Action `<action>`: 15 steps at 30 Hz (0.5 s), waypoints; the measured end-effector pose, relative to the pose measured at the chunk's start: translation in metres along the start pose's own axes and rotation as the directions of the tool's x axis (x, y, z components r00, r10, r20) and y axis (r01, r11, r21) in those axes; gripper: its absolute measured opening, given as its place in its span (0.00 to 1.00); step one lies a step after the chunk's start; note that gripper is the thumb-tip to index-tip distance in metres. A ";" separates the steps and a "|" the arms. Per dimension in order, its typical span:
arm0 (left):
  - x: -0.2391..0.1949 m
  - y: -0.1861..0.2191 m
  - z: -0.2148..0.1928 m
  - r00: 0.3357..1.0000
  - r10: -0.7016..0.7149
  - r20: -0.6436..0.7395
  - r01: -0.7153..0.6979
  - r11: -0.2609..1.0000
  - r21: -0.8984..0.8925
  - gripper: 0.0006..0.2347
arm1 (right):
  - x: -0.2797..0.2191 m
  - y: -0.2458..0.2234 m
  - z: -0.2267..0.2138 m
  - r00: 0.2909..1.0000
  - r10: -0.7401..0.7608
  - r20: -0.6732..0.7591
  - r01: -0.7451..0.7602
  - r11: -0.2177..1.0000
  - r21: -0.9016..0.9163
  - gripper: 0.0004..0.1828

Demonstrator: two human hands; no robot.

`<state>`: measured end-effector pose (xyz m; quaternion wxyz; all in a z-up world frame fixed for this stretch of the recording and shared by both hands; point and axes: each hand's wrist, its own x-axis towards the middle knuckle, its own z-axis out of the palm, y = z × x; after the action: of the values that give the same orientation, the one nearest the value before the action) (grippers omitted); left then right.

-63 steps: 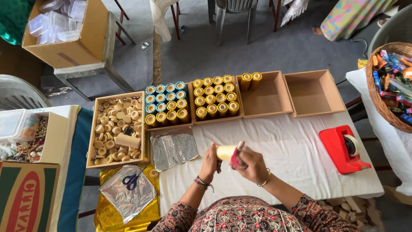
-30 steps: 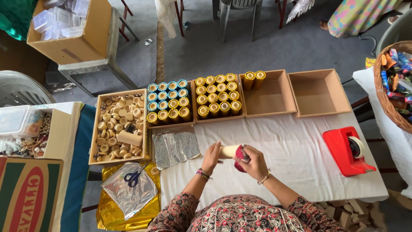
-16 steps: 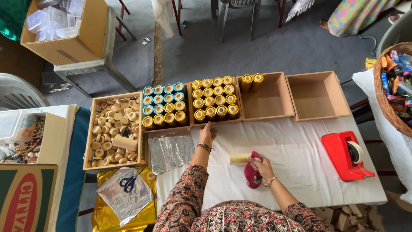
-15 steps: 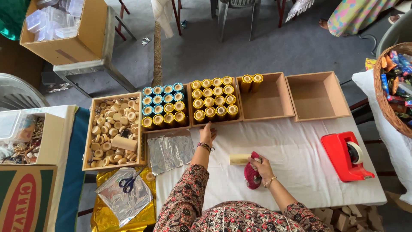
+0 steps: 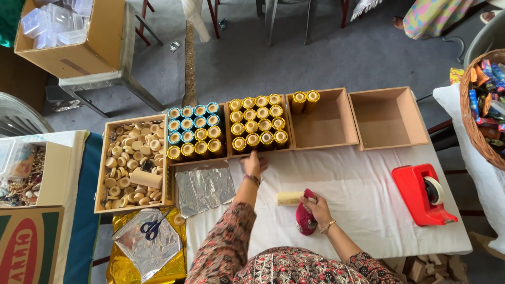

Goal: The person wraps gold foil around cylindrical candles, pressing and smoothing the foil by hand, and places the finished wrapped candles into cardboard trays. They then pick up an unwrapped candle and rub it with a red cloth, wiping its surface.

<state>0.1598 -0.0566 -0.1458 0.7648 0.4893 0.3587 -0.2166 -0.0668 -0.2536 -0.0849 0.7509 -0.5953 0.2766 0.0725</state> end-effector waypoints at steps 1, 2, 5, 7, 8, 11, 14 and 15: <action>-0.016 0.003 -0.001 1.000 -0.016 0.015 0.014 0.993 0.113 0.29 | -0.002 -0.009 0.005 0.999 0.038 -0.024 -0.037 0.998 0.052 0.11; -0.045 -0.005 -0.006 1.000 -0.012 0.016 0.010 0.994 0.110 0.29 | 0.002 -0.015 0.003 0.999 0.034 -0.021 -0.033 0.998 0.051 0.11; -0.135 -0.012 -0.025 0.776 0.362 0.517 -0.614 0.624 0.484 0.22 | 0.010 -0.025 0.002 0.986 0.166 -0.017 -0.159 0.964 0.212 0.11; -0.199 0.009 -0.030 0.394 0.405 0.825 -0.919 0.167 0.357 0.18 | 0.014 -0.030 0.001 0.970 0.213 0.120 -0.238 0.936 0.259 0.13; -0.198 0.003 -0.034 0.396 0.400 0.827 -0.918 0.168 0.358 0.18 | 0.008 -0.035 0.012 0.969 0.216 0.117 -0.240 0.935 0.263 0.13; -0.187 -0.011 -0.038 0.392 0.525 0.756 -0.903 0.062 0.425 0.12 | -0.016 -0.066 0.045 0.989 0.031 0.142 -0.049 0.991 0.128 0.16; -0.167 -0.016 -0.039 0.792 0.452 0.410 -0.600 0.702 0.384 0.14 | -0.043 -0.101 0.070 0.848 -0.519 0.111 0.524 0.784 -0.333 0.20; -0.168 -0.015 -0.038 0.886 0.269 0.377 -0.377 0.892 0.250 0.15 | -0.040 -0.103 0.068 0.684 -0.696 0.219 0.701 0.545 -0.459 0.22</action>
<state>0.0278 -0.0320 -0.0366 0.7512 0.6153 0.0974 -0.2182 -0.0327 -0.2100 0.0328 0.5332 -0.8308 -0.0164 -0.1588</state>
